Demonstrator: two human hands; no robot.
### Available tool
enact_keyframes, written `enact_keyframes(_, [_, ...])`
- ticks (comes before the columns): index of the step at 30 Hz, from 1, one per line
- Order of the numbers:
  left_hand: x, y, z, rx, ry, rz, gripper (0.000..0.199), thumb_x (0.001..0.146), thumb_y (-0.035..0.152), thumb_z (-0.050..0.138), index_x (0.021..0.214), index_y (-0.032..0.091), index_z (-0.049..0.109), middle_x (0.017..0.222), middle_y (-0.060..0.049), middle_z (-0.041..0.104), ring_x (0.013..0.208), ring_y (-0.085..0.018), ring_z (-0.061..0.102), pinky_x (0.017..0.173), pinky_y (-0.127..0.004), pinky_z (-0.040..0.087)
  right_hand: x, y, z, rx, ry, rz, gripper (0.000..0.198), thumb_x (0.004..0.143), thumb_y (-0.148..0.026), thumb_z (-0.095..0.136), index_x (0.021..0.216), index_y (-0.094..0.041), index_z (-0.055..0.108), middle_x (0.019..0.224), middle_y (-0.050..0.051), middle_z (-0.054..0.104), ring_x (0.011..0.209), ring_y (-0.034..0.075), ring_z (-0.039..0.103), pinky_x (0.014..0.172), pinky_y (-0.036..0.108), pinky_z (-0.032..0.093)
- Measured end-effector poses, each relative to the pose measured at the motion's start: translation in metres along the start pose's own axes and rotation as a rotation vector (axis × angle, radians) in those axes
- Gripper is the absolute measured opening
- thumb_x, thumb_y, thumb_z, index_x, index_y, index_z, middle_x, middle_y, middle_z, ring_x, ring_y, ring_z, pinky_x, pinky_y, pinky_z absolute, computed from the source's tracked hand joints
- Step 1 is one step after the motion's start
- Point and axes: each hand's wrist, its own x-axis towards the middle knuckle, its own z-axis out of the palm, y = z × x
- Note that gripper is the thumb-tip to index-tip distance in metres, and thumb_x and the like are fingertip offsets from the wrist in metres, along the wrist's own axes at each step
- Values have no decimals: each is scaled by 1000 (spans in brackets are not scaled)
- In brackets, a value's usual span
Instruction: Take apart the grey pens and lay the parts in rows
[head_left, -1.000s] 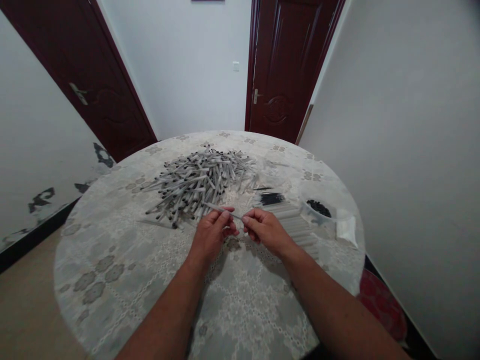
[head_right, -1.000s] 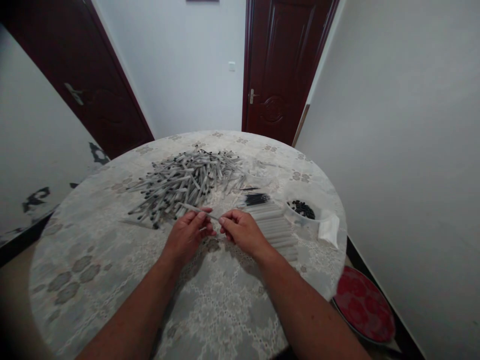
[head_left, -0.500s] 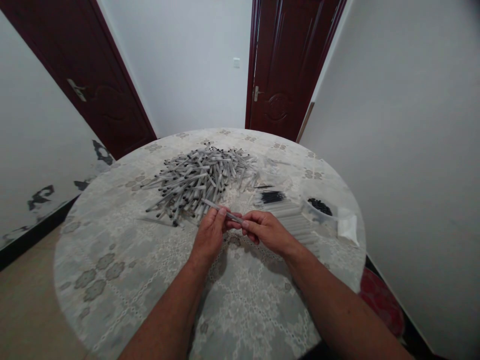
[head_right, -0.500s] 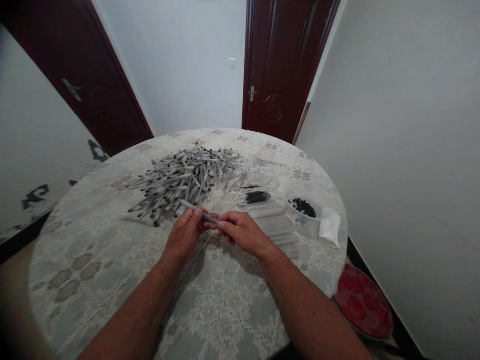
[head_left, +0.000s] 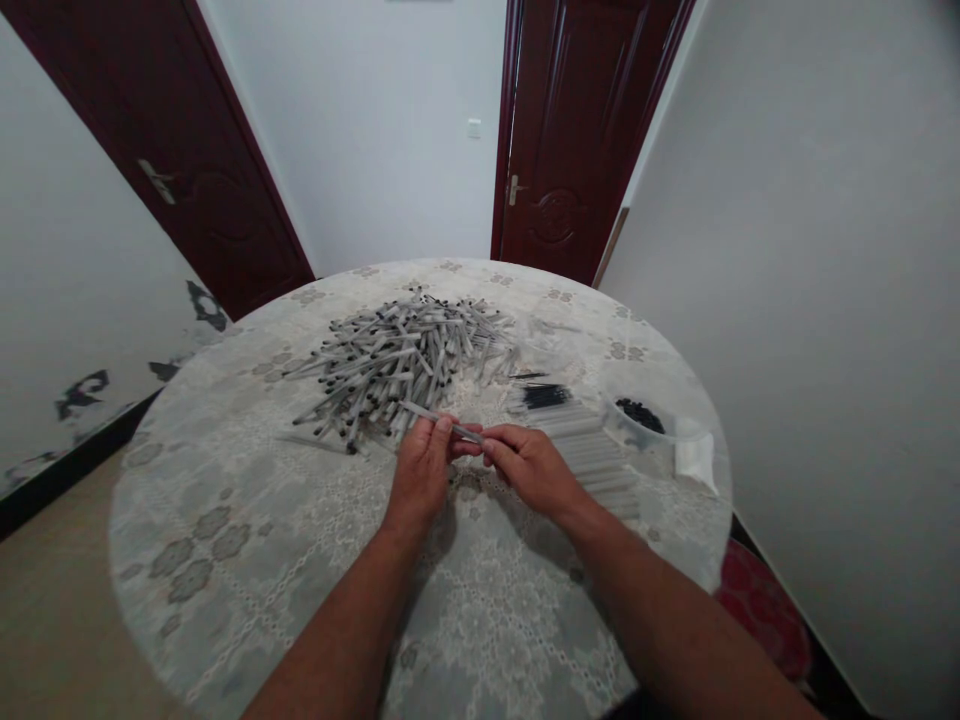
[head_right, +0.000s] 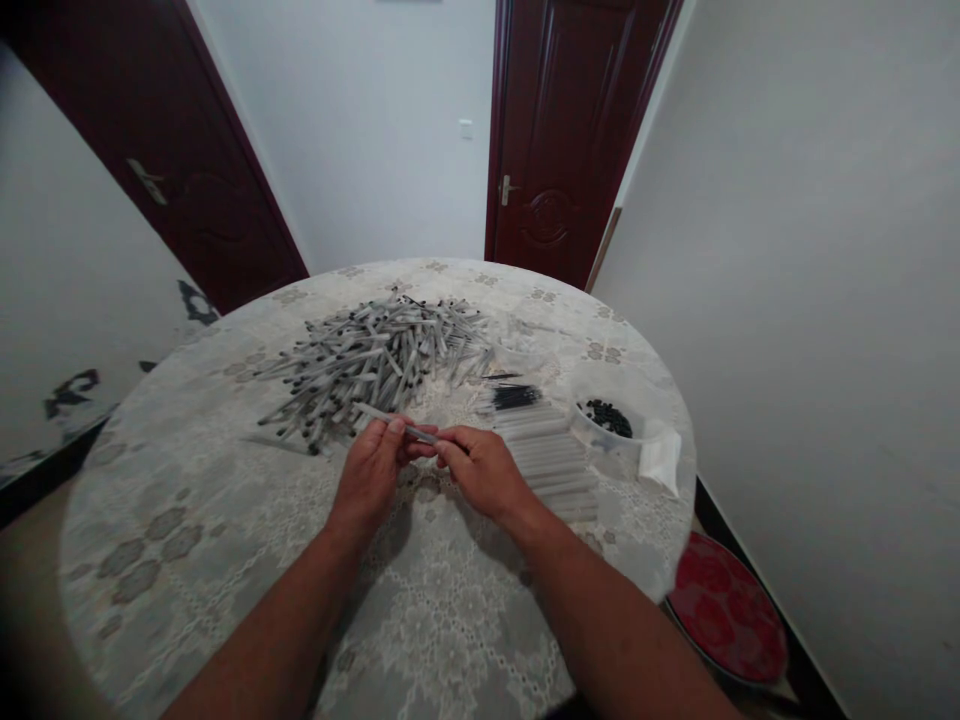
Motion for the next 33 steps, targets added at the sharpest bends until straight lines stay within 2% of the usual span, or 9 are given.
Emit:
enact_keyframes(3, [-1, -3, 2, 0, 26, 6, 33, 98, 51, 56, 97, 19, 59, 104, -11, 79, 76, -20, 76, 81, -38, 60, -1, -1, 4, -73, 94, -61, 28, 97, -34, 57, 109, -20, 79, 81, 3, 69, 67, 13, 58, 62, 24, 46])
enact_keyframes(7, [-1, -4, 2, -63, -14, -29, 33, 97, 51, 58, 95, 18, 58, 104, -12, 79, 77, -20, 76, 79, -37, 60, 2, 4, -2, 185, -76, 103, 32, 94, -42, 60, 106, -17, 76, 76, 1, 66, 55, 11, 53, 49, 23, 41])
enact_keyframes(9, [0, -4, 1, -73, -24, -42, 33, 97, 51, 58, 94, 18, 58, 104, -12, 79, 77, -20, 76, 79, -37, 60, 2, 4, -5, 180, -106, 115, 33, 94, -43, 60, 107, -17, 76, 75, 1, 66, 54, 11, 52, 49, 23, 41])
enact_keyframes(14, [-2, -2, 2, -26, 10, -15, 33, 97, 51, 58, 92, 18, 60, 101, -12, 79, 75, -19, 76, 79, -35, 59, -2, -2, 0, -39, 55, -28, 30, 96, -38, 58, 111, -22, 78, 85, 4, 72, 71, 16, 62, 62, 25, 47])
enact_keyframes(18, [-2, -2, 2, -109, -21, -47, 34, 95, 52, 61, 94, 18, 59, 103, -12, 79, 76, -20, 76, 81, -37, 60, -1, 0, -1, 150, -72, 100, 33, 95, -44, 60, 104, -18, 78, 73, 2, 67, 55, 13, 55, 51, 24, 43])
enact_keyframes(23, [-2, -6, 4, -88, 26, -40, 33, 97, 51, 58, 97, 18, 59, 105, -12, 79, 80, -21, 77, 83, -39, 60, -3, -3, 1, -95, 106, -64, 27, 97, -37, 59, 106, -22, 80, 87, 4, 73, 71, 15, 62, 67, 27, 49])
enact_keyframes(29, [-2, -8, 5, -175, 35, -42, 31, 98, 50, 56, 101, 19, 57, 106, -12, 79, 80, -20, 77, 87, -40, 59, -2, -1, 10, 211, 69, 72, 37, 94, -46, 61, 113, -18, 76, 76, 2, 66, 57, 13, 56, 52, 25, 48])
enact_keyframes(31, [-2, -8, 3, -144, 35, -40, 32, 98, 51, 57, 100, 19, 58, 106, -12, 79, 81, -20, 77, 87, -39, 59, -1, 0, 7, 168, 94, 49, 35, 94, -45, 61, 109, -18, 76, 78, 2, 67, 58, 12, 58, 53, 24, 49])
enact_keyframes(33, [-1, -7, 1, -100, -5, -52, 33, 97, 52, 58, 97, 18, 59, 104, -13, 79, 81, -21, 77, 85, -39, 59, -1, 0, 0, 77, 30, 44, 30, 94, -42, 60, 98, -18, 78, 75, 2, 67, 55, 11, 57, 51, 23, 47])
